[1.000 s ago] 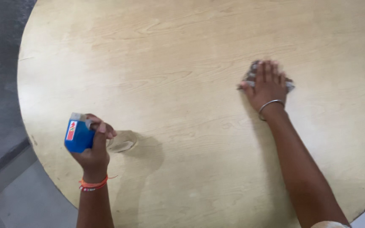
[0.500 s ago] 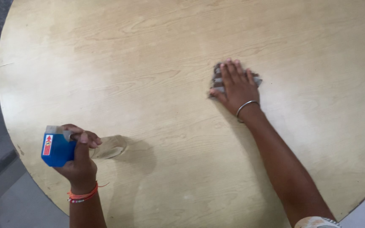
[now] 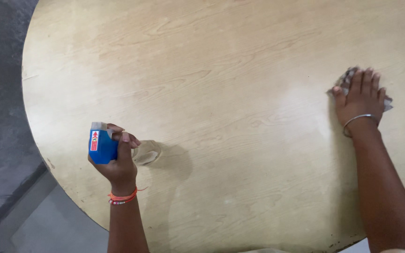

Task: The person sprays a cleaning solution onto a large round wooden table and wipes the surface with a cloth. They repeatedly spray and wipe different areas of the table in a systematic manner.

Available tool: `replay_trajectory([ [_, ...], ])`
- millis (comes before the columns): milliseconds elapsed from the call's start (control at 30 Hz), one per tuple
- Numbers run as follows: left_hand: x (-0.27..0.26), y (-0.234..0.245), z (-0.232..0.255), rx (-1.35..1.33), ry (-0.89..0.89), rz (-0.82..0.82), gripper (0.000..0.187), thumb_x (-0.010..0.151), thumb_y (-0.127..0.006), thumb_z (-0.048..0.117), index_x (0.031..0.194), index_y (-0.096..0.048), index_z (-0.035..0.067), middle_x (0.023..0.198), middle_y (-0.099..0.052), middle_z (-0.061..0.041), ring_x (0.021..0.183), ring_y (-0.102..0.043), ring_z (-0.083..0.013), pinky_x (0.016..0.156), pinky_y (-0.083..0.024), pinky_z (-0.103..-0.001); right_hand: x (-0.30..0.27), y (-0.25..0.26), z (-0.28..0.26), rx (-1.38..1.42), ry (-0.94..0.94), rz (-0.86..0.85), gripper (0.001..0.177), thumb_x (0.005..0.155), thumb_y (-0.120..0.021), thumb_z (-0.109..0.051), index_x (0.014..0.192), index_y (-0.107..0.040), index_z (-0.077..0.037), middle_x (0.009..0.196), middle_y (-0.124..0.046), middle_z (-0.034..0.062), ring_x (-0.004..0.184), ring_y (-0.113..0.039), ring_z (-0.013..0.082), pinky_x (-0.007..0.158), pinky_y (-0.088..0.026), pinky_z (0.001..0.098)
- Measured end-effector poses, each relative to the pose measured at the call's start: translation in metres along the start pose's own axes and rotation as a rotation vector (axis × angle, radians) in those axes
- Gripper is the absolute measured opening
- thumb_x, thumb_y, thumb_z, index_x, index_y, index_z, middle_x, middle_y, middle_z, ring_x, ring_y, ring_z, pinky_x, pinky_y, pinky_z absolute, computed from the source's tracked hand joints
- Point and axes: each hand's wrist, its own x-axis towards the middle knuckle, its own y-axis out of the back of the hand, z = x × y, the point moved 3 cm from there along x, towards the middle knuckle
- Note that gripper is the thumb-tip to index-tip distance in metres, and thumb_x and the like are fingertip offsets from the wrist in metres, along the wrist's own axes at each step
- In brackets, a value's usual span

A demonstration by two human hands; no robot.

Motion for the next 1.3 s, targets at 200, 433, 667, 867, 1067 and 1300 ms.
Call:
replay_trajectory([
  [200, 0.006, -0.01, 0.001, -0.012, 0.007, -0.073, 0.011, 0.101, -0.06, -0.01, 0.11, -0.055, -0.006, 0.091, -0.059, -0.008, 0.071, -0.06, -0.0132, 0.069, -0.057, -0.031, -0.097, -0.015, -0.085, -0.166, 0.35, -0.011, 0.091, 0.097, -0.025, -0.069, 0.161, -0.013, -0.005, 0.169, -0.008, 0.0162, 0.155, -0.004, 0.03, 0.121, -0.006, 0.0485],
  [433, 0.006, -0.017, 0.004, 0.006, 0.006, -0.112, 0.012, 0.102, -0.059, -0.01, 0.112, -0.055, -0.006, 0.09, -0.06, -0.009, 0.073, -0.061, -0.0129, 0.069, -0.056, -0.031, -0.142, -0.005, -0.163, -0.092, 0.651, -0.02, 0.095, 0.091, -0.036, -0.074, 0.158, -0.02, -0.008, 0.168, -0.015, 0.0116, 0.155, -0.01, 0.0266, 0.121, -0.01, 0.0496],
  [667, 0.006, -0.021, 0.009, 0.038, 0.02, -0.093, 0.01, 0.099, -0.059, -0.01, 0.107, -0.055, -0.006, 0.092, -0.059, -0.009, 0.073, -0.061, -0.0134, 0.067, -0.056, -0.03, 0.017, -0.01, -0.127, -0.022, 0.386, 0.015, 0.092, 0.095, -0.036, -0.07, 0.163, -0.019, -0.01, 0.171, -0.014, 0.0114, 0.157, -0.009, 0.0277, 0.123, -0.01, 0.0516],
  [867, 0.003, -0.018, 0.012, 0.153, -0.01, -0.123, 0.011, 0.094, -0.061, -0.007, 0.105, -0.057, -0.007, 0.086, -0.062, -0.01, 0.07, -0.064, -0.0138, 0.066, -0.057, -0.029, 0.158, -0.01, -0.132, 0.005, 0.026, 0.0, 0.087, 0.099, -0.026, -0.067, 0.162, -0.011, -0.009, 0.171, -0.003, 0.0139, 0.158, 0.0, 0.0318, 0.124, -0.004, 0.0525],
  [1067, -0.041, 0.044, -0.056, 0.127, 0.302, -0.187, 0.017, 0.088, -0.066, -0.004, 0.104, -0.06, -0.007, 0.078, -0.071, -0.019, 0.067, -0.072, -0.0195, 0.065, -0.061, -0.032, 0.155, -0.042, -0.365, 0.032, 0.508, 0.097, 0.088, 0.098, -0.048, -0.058, 0.159, -0.024, 0.002, 0.167, -0.021, 0.0223, 0.153, -0.018, 0.0403, 0.119, -0.017, 0.0595],
  [1300, -0.054, 0.11, -0.172, -0.474, 0.529, -0.669, 0.014, 0.093, -0.06, -0.002, 0.106, -0.06, -0.007, 0.084, -0.071, -0.024, 0.075, -0.074, -0.0249, 0.07, -0.061, -0.036, -0.071, -0.035, -0.62, 0.029, 1.24, -0.209, 0.088, 0.096, -0.037, -0.067, 0.16, -0.019, -0.01, 0.169, -0.013, 0.0124, 0.156, -0.006, 0.0266, 0.124, -0.006, 0.0479],
])
